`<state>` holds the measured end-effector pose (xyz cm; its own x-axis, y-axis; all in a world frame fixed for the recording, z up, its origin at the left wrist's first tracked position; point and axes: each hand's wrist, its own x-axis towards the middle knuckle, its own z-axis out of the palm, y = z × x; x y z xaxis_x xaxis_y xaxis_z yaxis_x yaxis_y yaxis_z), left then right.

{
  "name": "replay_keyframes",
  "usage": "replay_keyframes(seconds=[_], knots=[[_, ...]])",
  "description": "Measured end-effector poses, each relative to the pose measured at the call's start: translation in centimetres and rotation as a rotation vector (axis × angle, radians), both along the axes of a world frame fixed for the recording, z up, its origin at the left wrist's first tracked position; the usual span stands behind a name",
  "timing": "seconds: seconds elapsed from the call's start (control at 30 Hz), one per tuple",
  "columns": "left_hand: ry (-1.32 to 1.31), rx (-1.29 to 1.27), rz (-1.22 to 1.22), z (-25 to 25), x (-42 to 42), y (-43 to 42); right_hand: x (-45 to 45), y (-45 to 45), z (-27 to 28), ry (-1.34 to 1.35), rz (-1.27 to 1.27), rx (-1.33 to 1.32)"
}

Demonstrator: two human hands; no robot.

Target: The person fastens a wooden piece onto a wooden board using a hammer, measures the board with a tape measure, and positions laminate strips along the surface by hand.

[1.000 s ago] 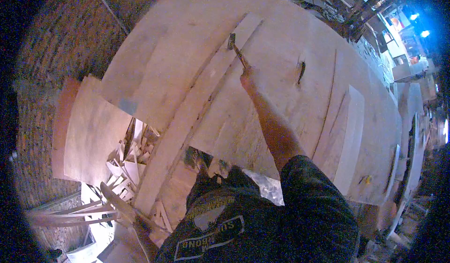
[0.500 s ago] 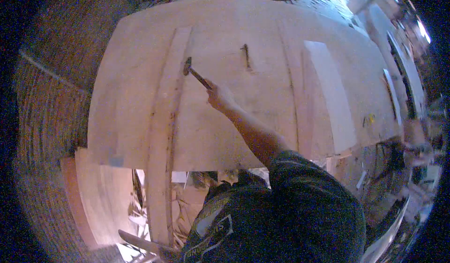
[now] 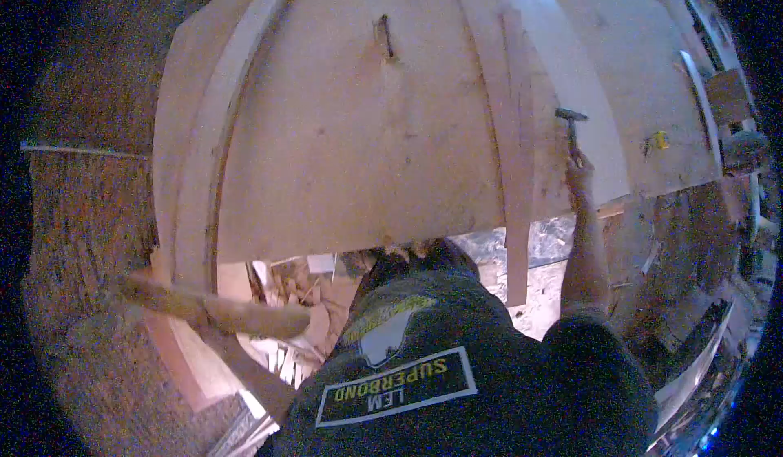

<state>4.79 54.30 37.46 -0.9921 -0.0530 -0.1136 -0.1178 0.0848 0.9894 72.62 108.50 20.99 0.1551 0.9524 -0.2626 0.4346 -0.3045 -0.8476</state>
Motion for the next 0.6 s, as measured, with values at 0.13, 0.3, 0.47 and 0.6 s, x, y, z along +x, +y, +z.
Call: replay_keyframes(seconds=[0.13,0.3,0.47,0.6], knots=[[0.268,0.224,-0.195,3.6,1.9,10.1,3.2,-2.5,-1.2,-0.874,0.249,0.179],[0.653,0.105,-0.27,6.7,3.0,17.6,-9.2,-8.1,5.7,-0.501,0.347,0.444],[0.863,-0.289,-0.448,6.0,3.8,18.6,-22.9,-17.7,19.0,0.157,0.548,0.263],[1.38,-0.431,-0.944,10.5,6.2,19.8,-28.2,-25.2,26.7,0.877,0.553,0.174]])
